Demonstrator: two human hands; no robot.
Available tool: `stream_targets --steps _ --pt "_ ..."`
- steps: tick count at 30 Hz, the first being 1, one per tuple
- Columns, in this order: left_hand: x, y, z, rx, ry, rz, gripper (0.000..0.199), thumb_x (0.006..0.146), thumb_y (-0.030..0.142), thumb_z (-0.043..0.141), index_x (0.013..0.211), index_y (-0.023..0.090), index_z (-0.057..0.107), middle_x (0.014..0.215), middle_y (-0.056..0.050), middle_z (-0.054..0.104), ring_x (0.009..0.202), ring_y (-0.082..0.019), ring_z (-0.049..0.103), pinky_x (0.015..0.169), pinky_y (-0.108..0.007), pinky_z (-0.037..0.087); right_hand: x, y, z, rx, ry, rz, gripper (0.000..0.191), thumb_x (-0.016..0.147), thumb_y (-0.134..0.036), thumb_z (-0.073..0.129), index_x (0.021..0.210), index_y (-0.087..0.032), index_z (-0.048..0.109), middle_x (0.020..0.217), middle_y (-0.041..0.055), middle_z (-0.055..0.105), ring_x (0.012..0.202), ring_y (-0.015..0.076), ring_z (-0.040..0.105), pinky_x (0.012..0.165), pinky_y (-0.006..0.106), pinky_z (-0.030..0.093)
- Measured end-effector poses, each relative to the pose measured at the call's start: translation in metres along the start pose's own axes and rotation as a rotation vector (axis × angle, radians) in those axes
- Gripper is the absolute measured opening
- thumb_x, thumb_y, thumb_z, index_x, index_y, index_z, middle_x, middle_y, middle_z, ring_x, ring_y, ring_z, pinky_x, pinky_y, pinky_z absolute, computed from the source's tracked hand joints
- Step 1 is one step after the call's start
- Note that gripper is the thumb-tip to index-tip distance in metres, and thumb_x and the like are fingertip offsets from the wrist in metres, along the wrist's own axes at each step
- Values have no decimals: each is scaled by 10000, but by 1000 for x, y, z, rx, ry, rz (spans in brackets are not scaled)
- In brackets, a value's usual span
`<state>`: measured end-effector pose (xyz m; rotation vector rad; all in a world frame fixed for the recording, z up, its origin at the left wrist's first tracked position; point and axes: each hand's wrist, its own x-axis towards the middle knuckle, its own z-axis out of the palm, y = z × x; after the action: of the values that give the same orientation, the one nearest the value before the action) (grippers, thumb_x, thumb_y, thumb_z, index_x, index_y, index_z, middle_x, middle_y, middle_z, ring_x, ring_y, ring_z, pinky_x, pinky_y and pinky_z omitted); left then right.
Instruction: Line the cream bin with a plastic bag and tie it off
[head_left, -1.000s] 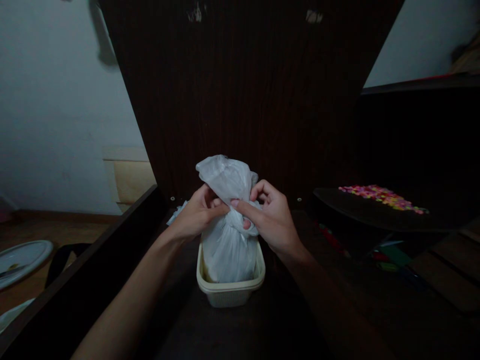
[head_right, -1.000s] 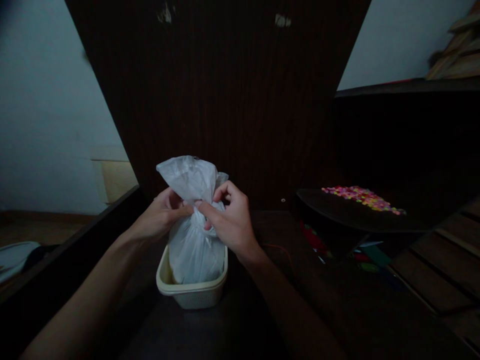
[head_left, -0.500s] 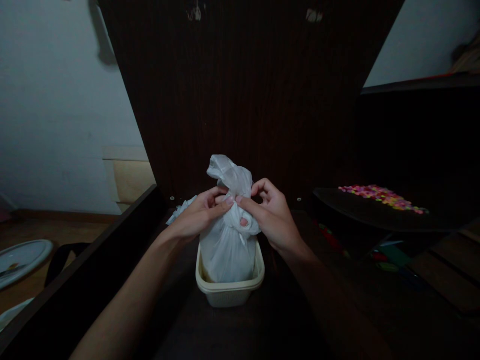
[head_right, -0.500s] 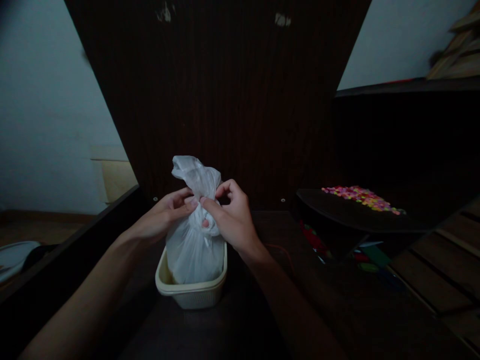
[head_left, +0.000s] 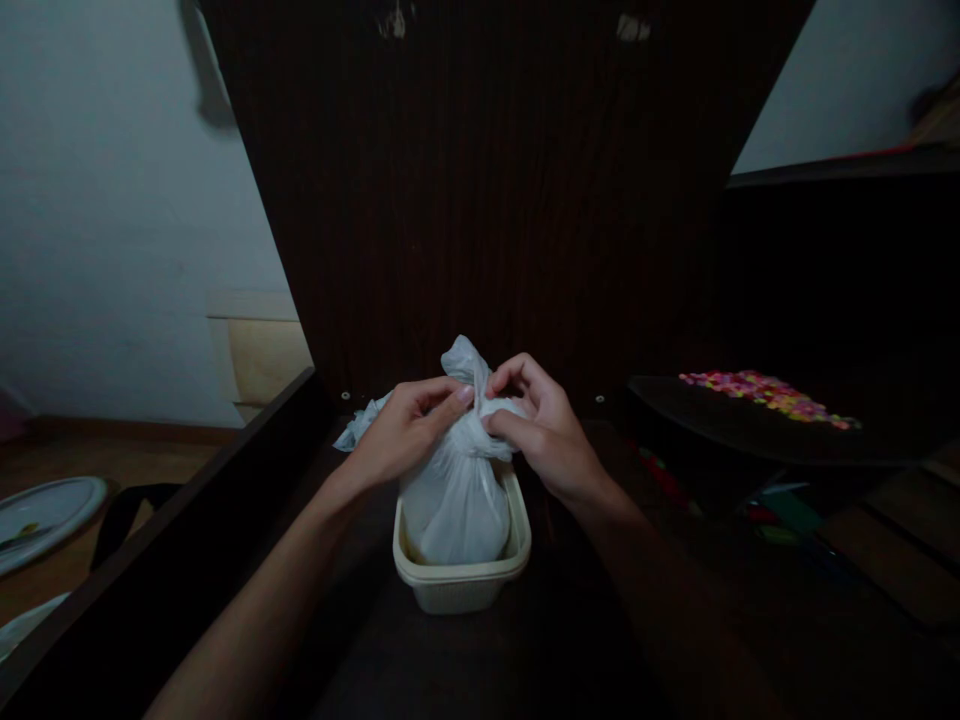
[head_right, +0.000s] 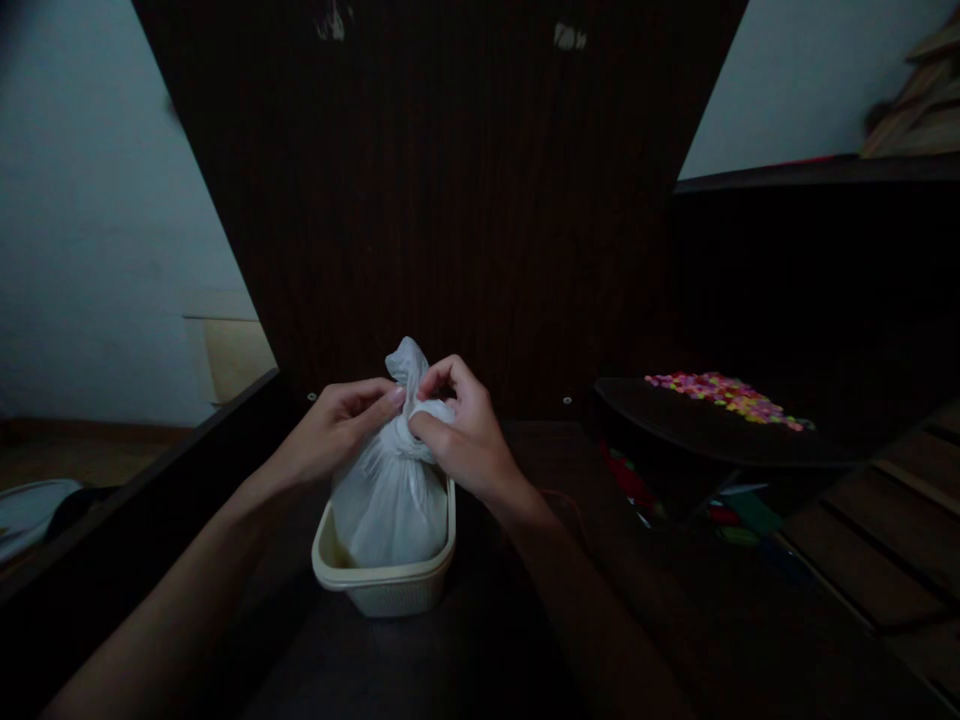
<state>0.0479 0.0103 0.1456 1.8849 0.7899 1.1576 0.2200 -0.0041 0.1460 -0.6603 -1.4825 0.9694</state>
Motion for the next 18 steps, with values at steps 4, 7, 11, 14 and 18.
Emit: stream_targets --steps 4,7,11,14,18 --pt "0 2 -2 46 12 24 345 923 493 659 897 154 721 856 -36 692 783 -167 599 654 -247 451 -2 -3 -2 -20 -93 -31 284 629 -127 627 858 -223 488 849 -38 486 632 95 439 531 244 341" --pt "1 -1 0 -8 38 32 280 903 432 705 973 163 676 941 -48 685 863 -177 617 737 -266 483 -2 -2 -2 -36 -151 -39 297 648 -117 614 882 -230 470 854 -37 483 617 94 427 525 243 327" --pt "2 -10 3 -172 101 59 296 854 328 767 993 201 538 927 3 587 773 -119 564 658 -217 461 -2 0 -3 -153 -148 -55 293 667 -114 601 908 -229 483 883 -23 506 650 108 455 550 249 341" --pt "2 -14 4 -230 103 79 351 822 299 789 966 222 479 901 32 538 702 -91 519 602 -192 428 -3 1 -4 -259 -103 -104 277 692 -123 606 919 -231 491 947 -2 537 719 130 493 589 260 373" --pt "2 -8 3 -133 71 75 205 854 280 736 949 197 574 926 -5 624 826 -141 591 721 -236 469 -3 1 -6 -353 -96 -159 277 717 -98 604 918 -241 479 973 8 542 813 157 523 659 274 413"
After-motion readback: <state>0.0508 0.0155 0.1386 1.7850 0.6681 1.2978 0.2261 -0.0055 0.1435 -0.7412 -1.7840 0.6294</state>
